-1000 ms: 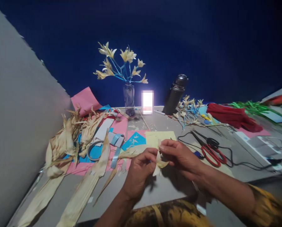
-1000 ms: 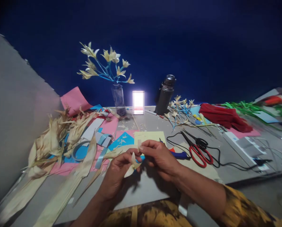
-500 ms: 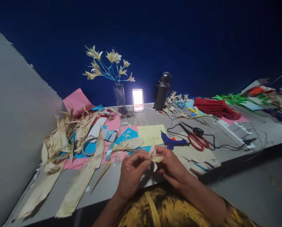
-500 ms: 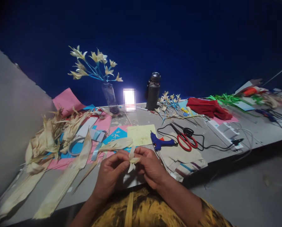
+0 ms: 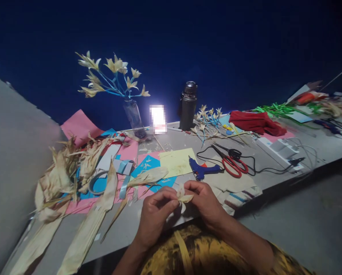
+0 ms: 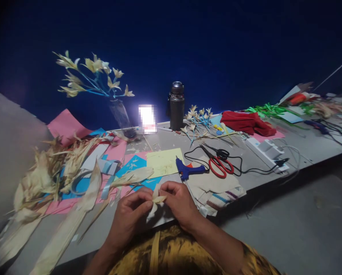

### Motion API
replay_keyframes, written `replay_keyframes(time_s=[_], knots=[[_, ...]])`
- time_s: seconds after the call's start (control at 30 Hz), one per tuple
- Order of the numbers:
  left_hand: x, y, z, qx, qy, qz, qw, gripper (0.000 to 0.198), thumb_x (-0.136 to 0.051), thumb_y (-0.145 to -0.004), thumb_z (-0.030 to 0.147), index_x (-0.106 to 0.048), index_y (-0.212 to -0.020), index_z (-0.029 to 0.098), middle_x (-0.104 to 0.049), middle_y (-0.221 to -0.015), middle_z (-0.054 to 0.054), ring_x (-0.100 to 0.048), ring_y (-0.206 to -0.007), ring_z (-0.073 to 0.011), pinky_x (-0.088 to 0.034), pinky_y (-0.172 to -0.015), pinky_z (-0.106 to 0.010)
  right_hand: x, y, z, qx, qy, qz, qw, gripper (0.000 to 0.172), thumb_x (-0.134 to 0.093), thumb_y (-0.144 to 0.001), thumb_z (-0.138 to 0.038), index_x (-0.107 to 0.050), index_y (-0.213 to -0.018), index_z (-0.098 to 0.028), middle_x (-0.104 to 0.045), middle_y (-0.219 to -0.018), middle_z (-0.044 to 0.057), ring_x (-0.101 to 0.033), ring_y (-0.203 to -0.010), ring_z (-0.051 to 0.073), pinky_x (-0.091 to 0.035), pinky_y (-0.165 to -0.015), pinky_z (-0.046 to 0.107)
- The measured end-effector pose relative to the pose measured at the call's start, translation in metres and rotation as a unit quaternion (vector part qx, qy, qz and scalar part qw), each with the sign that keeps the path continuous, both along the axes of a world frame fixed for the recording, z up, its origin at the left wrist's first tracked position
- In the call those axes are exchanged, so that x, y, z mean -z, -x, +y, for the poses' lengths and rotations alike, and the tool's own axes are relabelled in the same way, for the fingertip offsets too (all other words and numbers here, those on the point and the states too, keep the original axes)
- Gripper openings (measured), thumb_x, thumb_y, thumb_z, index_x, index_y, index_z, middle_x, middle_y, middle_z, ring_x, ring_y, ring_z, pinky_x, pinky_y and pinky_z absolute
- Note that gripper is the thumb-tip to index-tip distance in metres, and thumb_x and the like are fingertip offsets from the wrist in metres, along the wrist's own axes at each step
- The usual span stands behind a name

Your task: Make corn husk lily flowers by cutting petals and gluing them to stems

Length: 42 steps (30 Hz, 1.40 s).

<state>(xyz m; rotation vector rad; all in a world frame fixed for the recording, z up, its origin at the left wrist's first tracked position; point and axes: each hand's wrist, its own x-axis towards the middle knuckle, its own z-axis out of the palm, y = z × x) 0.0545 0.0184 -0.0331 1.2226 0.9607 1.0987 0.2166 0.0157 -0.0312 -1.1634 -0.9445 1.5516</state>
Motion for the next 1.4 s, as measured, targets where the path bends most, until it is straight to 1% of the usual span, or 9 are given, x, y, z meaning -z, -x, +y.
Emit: replay_keyframes(time_s=[0.17, 0.3, 0.37, 0.43, 0.67, 1.1, 1.2, 1.27, 1.4], knots=[[0.005, 0.006, 0.006, -0.023, 0.006, -0.009, 1.000, 0.012, -0.075, -0.074, 0.023, -0.069, -0.066, 0.018, -0.062, -0.078, -0.002, -0.058, -0.079, -0.0161, -0.045, -0.073, -0.025, -0.011, -0.060, 0.020, 0.044, -0.070, -0.253, 0.964, 0.028, -0.063, -0.082, -0.047, -0.070, -0.079, -0.021, -0.066, -0.070, 0.006, -0.056, -0.061, 0.021, -0.041, -0.055, 0.031], [0.009, 0.012, 0.009, -0.051, -0.004, -0.008, 0.999, 0.010, -0.074, -0.075, 0.021, -0.069, -0.067, 0.018, -0.063, -0.081, -0.002, -0.058, -0.080, -0.0158, -0.046, -0.074, -0.024, -0.005, -0.143, 0.039, 0.165, -0.090, -0.486, 0.854, 0.021, -0.059, -0.082, -0.036, -0.069, -0.083, -0.017, -0.069, -0.090, 0.012, -0.060, -0.087, 0.027, -0.041, -0.071, 0.033], [0.010, 0.013, 0.010, -0.062, -0.021, -0.008, 0.998, 0.010, -0.074, -0.076, 0.022, -0.069, -0.068, 0.019, -0.063, -0.081, -0.002, -0.058, -0.079, -0.0156, -0.047, -0.072, -0.024, 0.003, -0.173, 0.045, 0.109, -0.026, -0.673, 0.731, 0.022, -0.055, -0.085, -0.034, -0.070, -0.086, -0.017, -0.070, -0.092, 0.012, -0.062, -0.083, 0.025, -0.038, -0.065, 0.030], [0.011, 0.013, 0.012, -0.071, -0.042, -0.003, 0.997, 0.009, -0.074, -0.076, 0.022, -0.070, -0.069, 0.019, -0.063, -0.081, -0.002, -0.059, -0.080, -0.0156, -0.047, -0.073, -0.024, 0.010, -0.191, 0.050, 0.058, 0.011, -0.740, 0.670, 0.026, -0.052, -0.089, -0.036, -0.071, -0.087, -0.019, -0.071, -0.088, 0.011, -0.064, -0.078, 0.023, -0.035, -0.060, 0.029], [0.006, 0.008, 0.014, -0.071, -0.079, 0.023, 0.994, 0.007, -0.073, -0.077, 0.019, -0.070, -0.071, 0.021, -0.065, -0.083, -0.002, -0.060, -0.082, -0.0157, -0.048, -0.075, -0.025, 0.013, -0.228, 0.096, 0.042, 0.017, -0.773, 0.633, 0.028, -0.050, -0.090, -0.028, -0.071, -0.105, -0.016, -0.071, -0.107, 0.017, -0.065, -0.093, 0.026, -0.039, -0.067, 0.029], [-0.012, 0.004, 0.013, -0.119, -0.166, 0.019, 0.979, 0.010, -0.069, -0.079, 0.011, -0.070, -0.075, 0.021, -0.065, -0.077, -0.001, -0.060, -0.079, -0.0150, -0.047, -0.075, -0.027, -0.010, -0.257, 0.123, -0.018, -0.034, -0.666, 0.745, 0.023, -0.059, -0.085, -0.036, -0.068, -0.079, -0.017, -0.066, -0.076, 0.014, -0.060, -0.066, 0.024, -0.039, -0.062, 0.035], [-0.013, 0.003, 0.012, -0.128, -0.187, 0.008, 0.974, 0.012, -0.069, -0.079, 0.009, -0.070, -0.076, 0.021, -0.065, -0.077, -0.001, -0.060, -0.081, -0.0152, -0.047, -0.076, -0.027, -0.024, -0.221, 0.086, 0.006, -0.061, -0.565, 0.823, 0.039, -0.046, -0.090, -0.055, -0.068, -0.095, -0.023, -0.065, -0.076, 0.010, -0.053, -0.055, 0.020, -0.039, -0.052, 0.033], [-0.014, 0.000, 0.011, -0.138, -0.205, 0.000, 0.969, 0.013, -0.069, -0.079, 0.008, -0.071, -0.077, 0.021, -0.066, -0.078, -0.002, -0.060, -0.081, -0.0153, -0.048, -0.076, -0.028, -0.025, -0.175, 0.054, -0.004, -0.055, -0.313, 0.948, 0.039, -0.058, -0.082, -0.060, -0.067, -0.093, -0.024, -0.066, -0.080, 0.010, -0.052, -0.054, 0.019, -0.038, -0.048, 0.032], [-0.019, -0.004, 0.008, -0.149, -0.233, -0.006, 0.961, 0.013, -0.069, -0.079, 0.008, -0.071, -0.078, 0.020, -0.066, -0.078, -0.002, -0.061, -0.080, -0.0151, -0.048, -0.074, -0.027, -0.011, -0.078, 0.006, -0.120, 0.000, -0.107, 0.987, 0.049, -0.079, -0.064, -0.061, -0.065, -0.084, -0.018, -0.064, -0.072, 0.004, -0.054, -0.059, 0.016, -0.043, -0.053, 0.027]])
